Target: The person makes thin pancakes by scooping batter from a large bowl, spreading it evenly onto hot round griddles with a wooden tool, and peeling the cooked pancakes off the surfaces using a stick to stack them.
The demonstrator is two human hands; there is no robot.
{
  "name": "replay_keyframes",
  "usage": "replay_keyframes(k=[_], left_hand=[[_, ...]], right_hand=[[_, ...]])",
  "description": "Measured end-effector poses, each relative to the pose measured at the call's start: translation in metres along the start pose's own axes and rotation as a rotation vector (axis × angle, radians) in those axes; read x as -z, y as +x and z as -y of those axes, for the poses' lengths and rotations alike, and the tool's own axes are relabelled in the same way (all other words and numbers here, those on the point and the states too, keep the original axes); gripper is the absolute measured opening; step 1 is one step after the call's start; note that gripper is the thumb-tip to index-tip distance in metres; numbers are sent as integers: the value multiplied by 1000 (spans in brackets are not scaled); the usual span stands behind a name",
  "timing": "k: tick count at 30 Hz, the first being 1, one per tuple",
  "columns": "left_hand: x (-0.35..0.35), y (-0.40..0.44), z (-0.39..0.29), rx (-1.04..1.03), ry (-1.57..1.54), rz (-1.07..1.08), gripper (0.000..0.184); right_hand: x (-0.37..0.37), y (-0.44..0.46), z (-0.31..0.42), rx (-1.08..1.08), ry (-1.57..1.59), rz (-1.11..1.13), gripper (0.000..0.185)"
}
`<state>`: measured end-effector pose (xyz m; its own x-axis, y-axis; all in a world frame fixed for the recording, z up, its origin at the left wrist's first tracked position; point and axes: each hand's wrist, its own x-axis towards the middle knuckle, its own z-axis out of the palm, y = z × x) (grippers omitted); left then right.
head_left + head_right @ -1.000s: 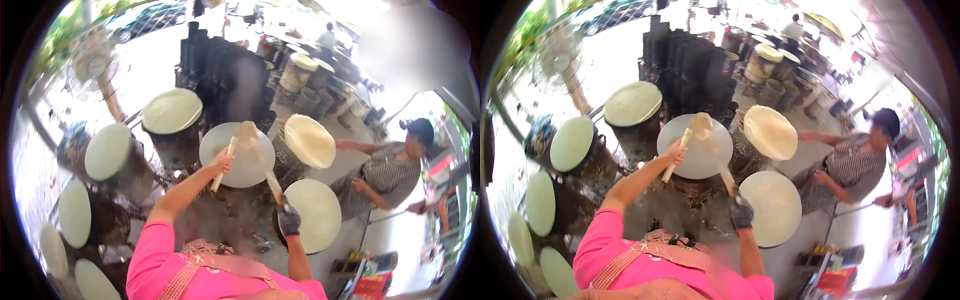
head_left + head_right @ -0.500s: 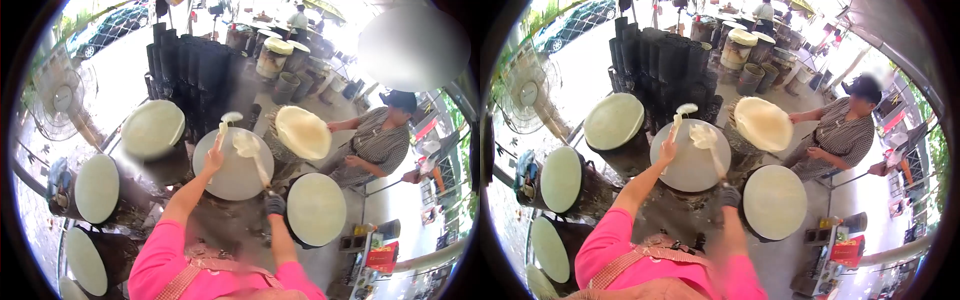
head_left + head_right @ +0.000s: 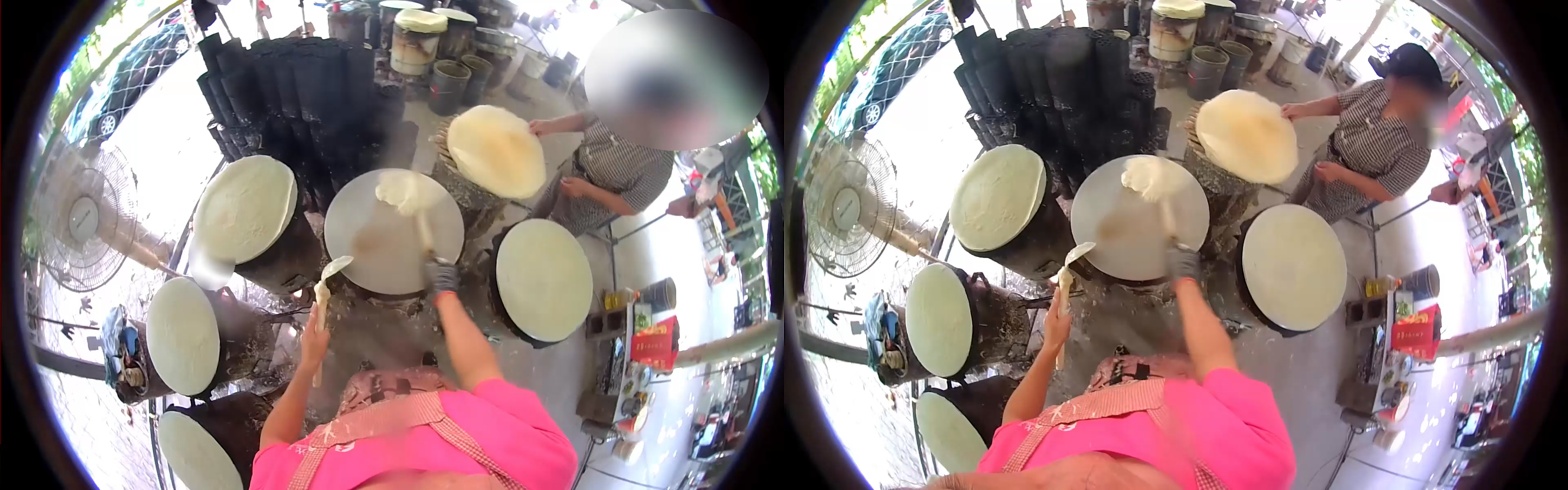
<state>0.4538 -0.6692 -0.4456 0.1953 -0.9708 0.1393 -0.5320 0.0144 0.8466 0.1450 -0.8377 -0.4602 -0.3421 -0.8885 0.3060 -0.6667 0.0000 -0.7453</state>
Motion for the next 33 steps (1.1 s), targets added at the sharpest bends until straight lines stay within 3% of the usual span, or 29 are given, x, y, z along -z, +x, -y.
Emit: replay_keyframes(k=[1,3,5,7,8,10,11,13,15,16,17,18,19,20,22,25,26,28,29,30,33], left_hand=[[-1,-8,5,-42,23,-27,68],[22,0,-46,442,-182,217,65],[19,-2,-26,71,-64,79,64],[23,2,-20,205,-7,135,65],[27,-1,-28,228,-4,151,65],[27,3,-38,183,1,148,64],[25,1,-40,132,-2,123,64],[18,-4,-42,116,-21,98,64],[18,-5,-44,174,-42,95,63],[18,-5,-44,203,9,99,62],[12,1,-39,153,22,53,61],[4,-3,-31,115,36,16,61],[1,-5,-28,82,56,-10,61],[4,-4,-48,222,24,48,62],[-7,-9,-29,300,-16,17,61],[2,-22,-73,354,60,-15,62],[8,-18,-91,349,111,-27,62],[6,-34,-89,673,-279,-41,65],[6,-47,-90,841,-477,-45,66],[1,-51,-91,812,-557,-94,69],[-2,-59,-93,900,-599,-125,69]], right_hand=[[-5,5,11,-127,-64,143,49],[-12,4,33,-366,-209,454,42],[63,17,51,-162,-337,460,48],[40,14,-40,-269,360,235,50],[18,12,-62,-221,-76,412,46],[-36,-7,-58,62,-372,293,34],[-61,-19,-45,298,-226,32,27],[-43,3,-55,551,-287,259,32],[5,26,-43,213,113,479,29],[46,39,-28,-266,526,558,22],[34,47,-62,-525,990,473,21],[-16,72,-136,-1157,1106,583,25],[-19,58,-122,-625,603,712,26],[-17,36,-90,-86,101,763,27],[11,33,-53,286,-207,808,27],[75,69,-5,-406,355,916,26],[63,98,-29,-632,304,972,27],[44,122,-44,-808,248,1017,27],[45,117,-35,-760,249,1014,27],[45,114,-32,-709,252,1008,27],[45,86,-42,-95,468,911,23]])
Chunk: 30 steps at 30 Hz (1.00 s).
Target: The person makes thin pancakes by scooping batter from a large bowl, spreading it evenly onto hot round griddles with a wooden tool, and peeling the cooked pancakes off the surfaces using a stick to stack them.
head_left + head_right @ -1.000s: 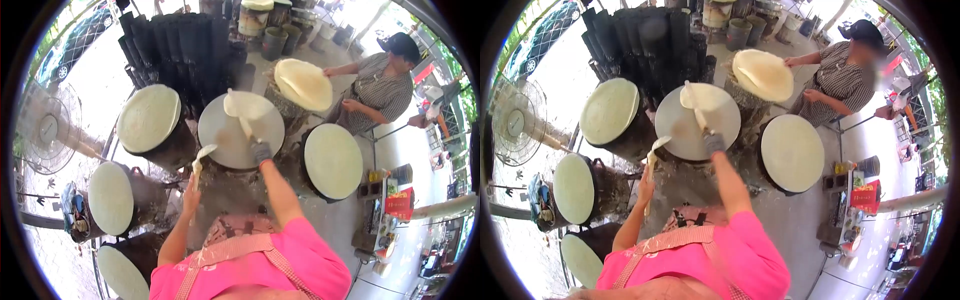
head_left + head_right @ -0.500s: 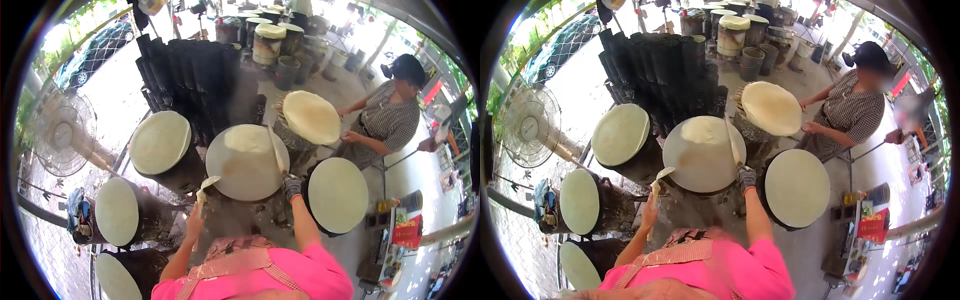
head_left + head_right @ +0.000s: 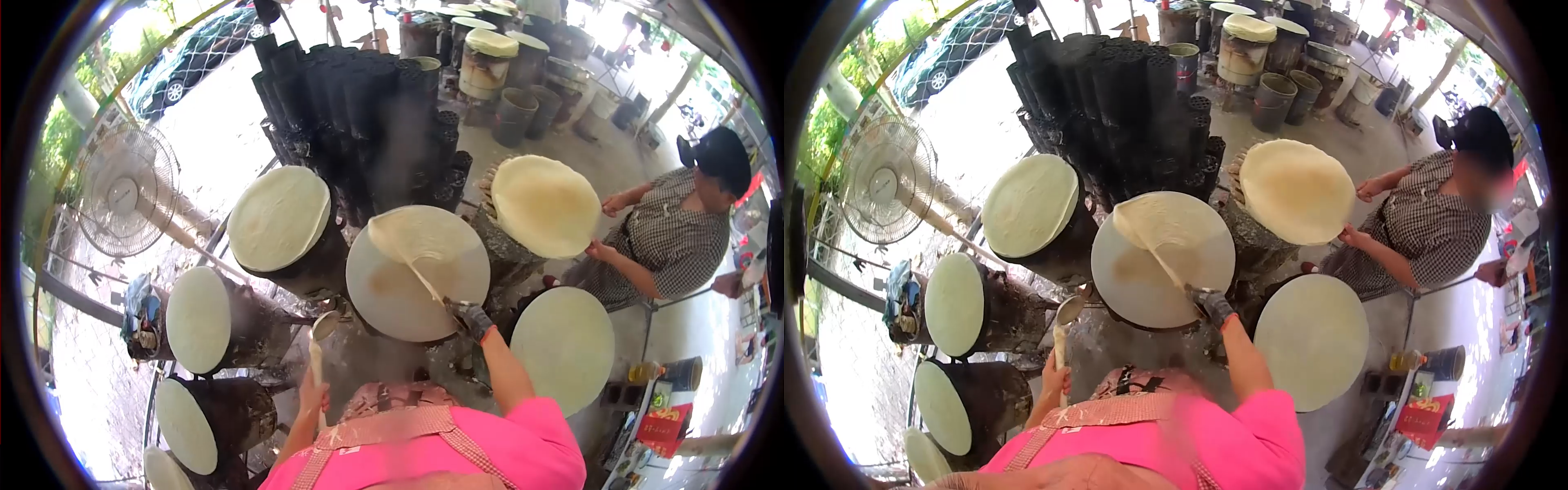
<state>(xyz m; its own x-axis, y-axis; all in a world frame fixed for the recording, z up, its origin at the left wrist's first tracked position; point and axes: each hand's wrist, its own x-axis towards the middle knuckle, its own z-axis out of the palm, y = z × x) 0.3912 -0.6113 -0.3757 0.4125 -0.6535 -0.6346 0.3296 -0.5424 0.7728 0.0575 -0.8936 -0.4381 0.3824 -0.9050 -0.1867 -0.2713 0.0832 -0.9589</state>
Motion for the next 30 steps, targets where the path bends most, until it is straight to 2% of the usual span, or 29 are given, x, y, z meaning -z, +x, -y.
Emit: replay_keyframes(k=[2,4,8,10,12,15,16,19,22,24,26,28,30], left_hand=[[0,-16,3,19,-2,-29,68],[0,-19,-1,33,-19,-41,68],[-4,-21,9,112,-100,-56,69],[-6,-22,18,124,-135,-101,69],[-3,-33,17,134,-176,-92,70],[6,-40,23,131,-197,-118,70],[9,-43,28,144,-196,-130,71],[15,-39,40,184,-182,-153,70],[20,-44,49,195,-182,-175,69],[22,-45,56,193,-202,-198,69],[19,-50,55,164,-209,-219,67],[23,-57,64,166,-249,-263,66],[26,-56,70,145,-230,-255,67]], right_hand=[[20,-12,52,-403,114,41,22],[50,31,31,-602,317,-42,22],[22,45,32,-563,222,70,21],[10,23,20,-356,212,92,21],[29,16,28,-298,221,178,22],[58,75,11,-439,298,126,25],[59,75,59,-455,146,76,26],[43,103,49,-564,-236,390,24],[46,57,0,-576,138,381,20],[72,45,-40,-454,158,547,19],[76,69,-26,-201,161,447,20],[67,92,12,-274,520,338,34],[52,130,39,-410,-2,298,23]])
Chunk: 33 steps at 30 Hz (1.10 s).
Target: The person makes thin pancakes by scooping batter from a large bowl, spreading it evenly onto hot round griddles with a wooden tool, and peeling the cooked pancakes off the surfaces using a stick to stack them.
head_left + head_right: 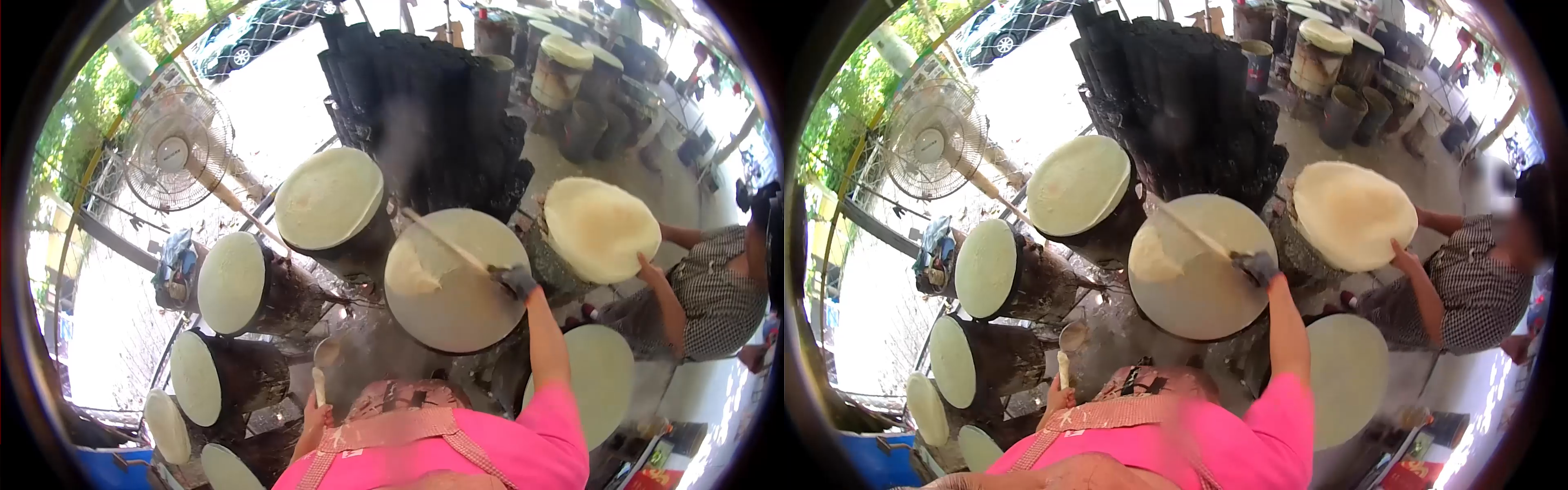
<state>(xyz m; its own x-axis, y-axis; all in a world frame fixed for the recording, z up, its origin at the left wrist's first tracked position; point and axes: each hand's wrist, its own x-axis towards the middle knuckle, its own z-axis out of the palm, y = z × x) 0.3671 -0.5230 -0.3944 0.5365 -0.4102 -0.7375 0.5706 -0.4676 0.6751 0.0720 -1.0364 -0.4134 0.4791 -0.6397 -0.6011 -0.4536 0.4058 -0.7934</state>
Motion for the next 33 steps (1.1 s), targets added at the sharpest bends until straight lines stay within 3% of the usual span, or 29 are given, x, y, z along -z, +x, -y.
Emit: replay_keyframes(k=[1,2,7,11,14,18,21,25,29,33], left_hand=[[3,6,5,-13,15,3,68],[10,4,9,-21,31,2,68],[9,0,11,93,8,-41,70],[2,-18,3,122,-27,-74,69],[-2,-28,-1,121,-46,-72,67],[8,-24,10,108,-32,-91,67],[8,-28,12,163,-116,-116,67],[15,-34,13,141,-98,-74,68],[35,-37,12,122,-58,-48,69],[89,-5,33,35,79,27,71]], right_hand=[[-12,-12,35,-27,-306,15,21],[-17,-10,35,-49,-371,69,20],[39,-57,-77,-58,-103,235,16],[29,-38,-32,129,90,154,14],[-11,-5,25,87,-31,81,12],[2,-10,-15,-78,-300,215,21],[35,-46,-49,-68,-177,289,14],[14,-35,-7,38,-42,212,8],[-31,-1,38,8,-194,159,11],[6,-95,-17,104,-486,42,11]])
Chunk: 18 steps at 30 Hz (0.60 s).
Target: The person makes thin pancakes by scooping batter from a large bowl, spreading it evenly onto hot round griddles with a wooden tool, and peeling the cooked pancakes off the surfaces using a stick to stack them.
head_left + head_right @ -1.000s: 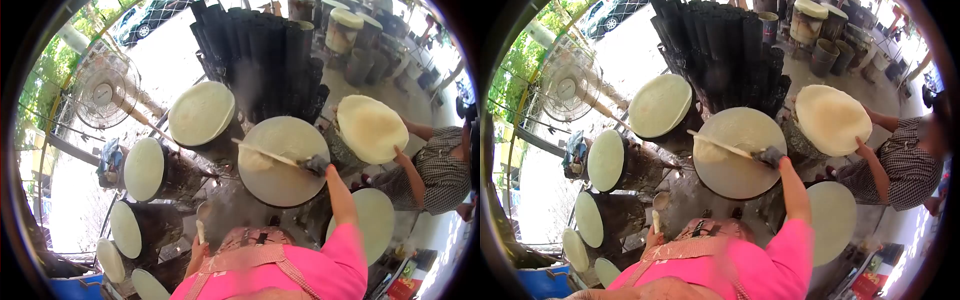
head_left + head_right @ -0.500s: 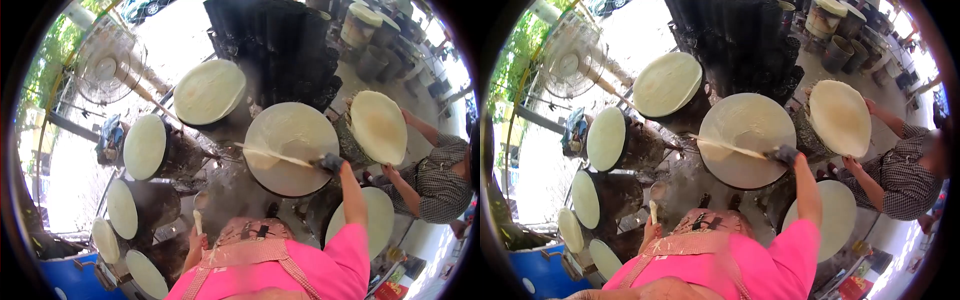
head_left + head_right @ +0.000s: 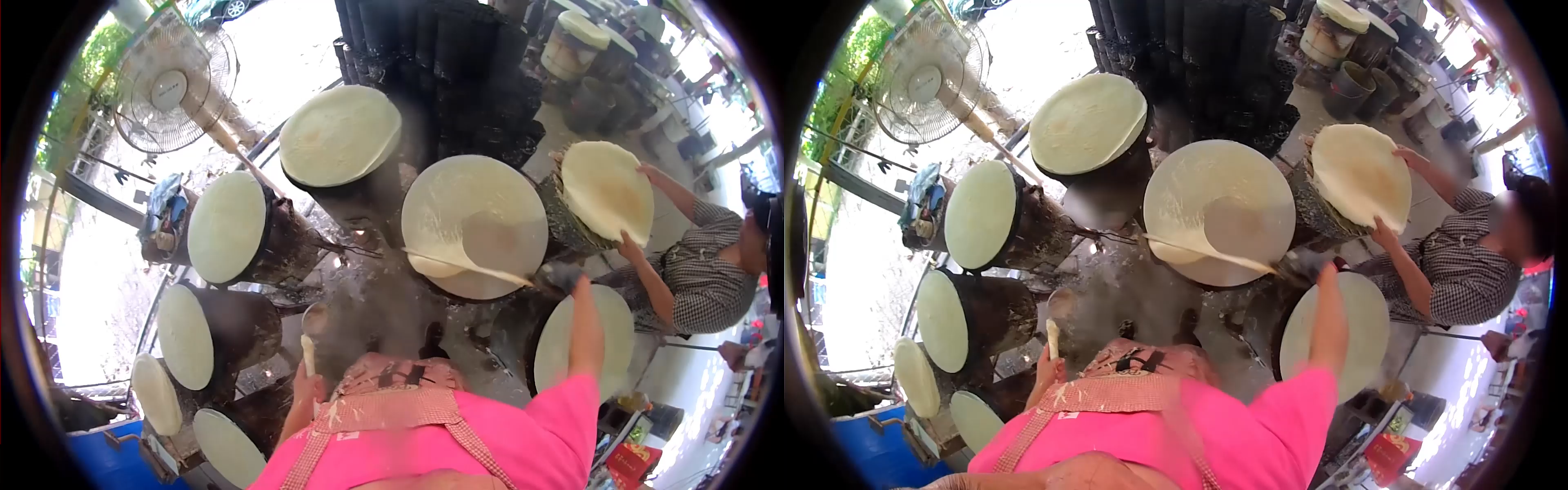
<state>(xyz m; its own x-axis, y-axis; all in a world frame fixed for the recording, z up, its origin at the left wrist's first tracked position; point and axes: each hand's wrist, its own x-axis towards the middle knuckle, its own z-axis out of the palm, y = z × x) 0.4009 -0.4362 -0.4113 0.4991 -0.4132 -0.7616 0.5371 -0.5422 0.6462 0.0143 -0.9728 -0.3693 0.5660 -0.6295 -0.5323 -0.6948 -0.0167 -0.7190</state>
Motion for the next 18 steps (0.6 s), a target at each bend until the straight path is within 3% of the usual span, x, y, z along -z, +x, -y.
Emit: replay_keyframes(k=[1,3,6,7,10,12,16,18], left_hand=[[25,28,23,-58,83,5,71],[27,20,-7,16,-51,0,65],[56,45,-18,52,-38,120,64],[67,61,-17,60,108,85,63],[85,58,-44,187,-36,273,64],[87,41,-60,170,-38,298,67],[107,10,-70,56,-19,422,67],[119,-2,-65,78,-54,423,66]], right_hand=[[-2,-44,-18,34,-125,-69,11],[-23,-140,-50,195,-520,-246,11],[-124,-228,-86,555,-1154,-587,11],[-176,-233,-95,647,-1302,-729,11],[-333,-160,-69,106,-812,-933,13],[-409,-89,-32,-74,-440,-1091,16],[-414,-64,-6,-25,-169,-1127,24],[-391,-101,13,-158,-182,-1051,24]])
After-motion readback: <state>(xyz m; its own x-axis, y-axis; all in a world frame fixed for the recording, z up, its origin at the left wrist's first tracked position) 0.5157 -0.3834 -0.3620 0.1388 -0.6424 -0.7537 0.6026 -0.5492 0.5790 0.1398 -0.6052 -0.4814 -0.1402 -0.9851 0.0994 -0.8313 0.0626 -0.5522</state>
